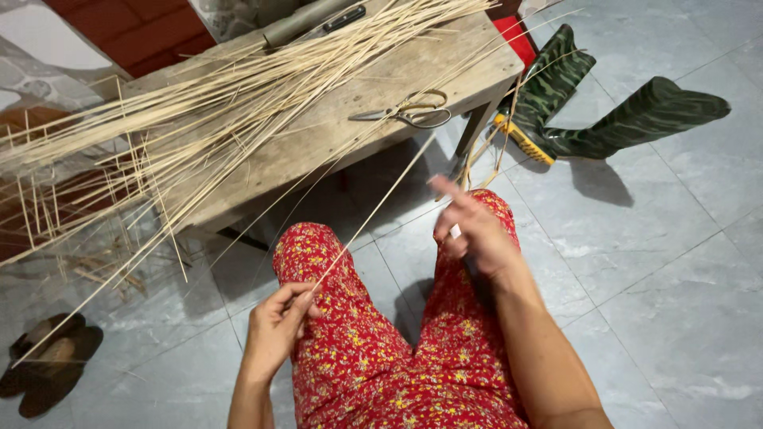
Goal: The person sits on the floor and uses a knife to sharpen the ends of thin wooden sticks. They hold each stick with one hand and scrape the blade along the wood to create a point, then place the finished stick on a wooden table.
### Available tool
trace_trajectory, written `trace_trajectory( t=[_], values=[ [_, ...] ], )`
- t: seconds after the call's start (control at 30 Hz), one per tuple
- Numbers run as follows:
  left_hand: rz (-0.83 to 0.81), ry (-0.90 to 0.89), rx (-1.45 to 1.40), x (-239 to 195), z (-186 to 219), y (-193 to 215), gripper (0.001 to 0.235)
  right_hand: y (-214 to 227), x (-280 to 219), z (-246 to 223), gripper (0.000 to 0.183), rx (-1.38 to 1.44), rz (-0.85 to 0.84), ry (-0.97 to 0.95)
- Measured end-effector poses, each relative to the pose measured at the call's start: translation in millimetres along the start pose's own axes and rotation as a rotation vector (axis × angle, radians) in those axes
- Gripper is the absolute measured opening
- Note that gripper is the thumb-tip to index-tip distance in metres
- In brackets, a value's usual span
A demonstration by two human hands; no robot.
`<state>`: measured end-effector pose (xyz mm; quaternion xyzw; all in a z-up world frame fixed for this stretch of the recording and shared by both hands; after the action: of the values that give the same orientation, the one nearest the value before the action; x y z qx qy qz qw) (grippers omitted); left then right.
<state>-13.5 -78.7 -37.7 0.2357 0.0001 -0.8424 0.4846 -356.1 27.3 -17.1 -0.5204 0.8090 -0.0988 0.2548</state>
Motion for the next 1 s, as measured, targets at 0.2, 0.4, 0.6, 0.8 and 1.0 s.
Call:
trace_trajectory(
  t=[0.2, 0.4, 0.6, 0.8, 1.0],
  values=[
    [-0.081, -0.116, 0.038, 33.2, 35.8, -43.0, 0.028, -50.8, 3.0, 36.9, 0.053, -0.066, -0.168, -0.188],
    [-0.004, -0.231, 0.204, 68.0, 84.1, -46.9, 0.023, 0.2, 55.0, -6.4, 0.049, 0.192, -0.039, -0.044],
    [0.139, -0.506, 0.364, 146.1, 142.5, -64.3, 0.021, 32.8, 93.0, 2.8, 0.043, 0.206, 0.136, -0.024],
    [0.245, -0.668, 0.456, 233.6, 172.4, -109.5, 0.017, 58.2, 106.5, 12.7, 0.032, 0.228, 0.219, -0.012],
    [0.255, -0.776, 0.538, 301.6, 186.8, -170.3, 0.020, 68.3, 110.6, 14.6, 0.033, 0.210, 0.263, -0.037]
  ],
)
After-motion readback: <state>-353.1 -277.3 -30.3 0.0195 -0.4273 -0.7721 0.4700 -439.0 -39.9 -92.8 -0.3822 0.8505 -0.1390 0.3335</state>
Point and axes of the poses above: each hand's wrist, its own x-axis towards the middle knuckle, its own y-axis out of the back of the hand, z = x × y, the point moved 7 cm from there along x, towards the middle knuckle, and after that the axes turned 4 degrees about z, right-handed, at the moved point
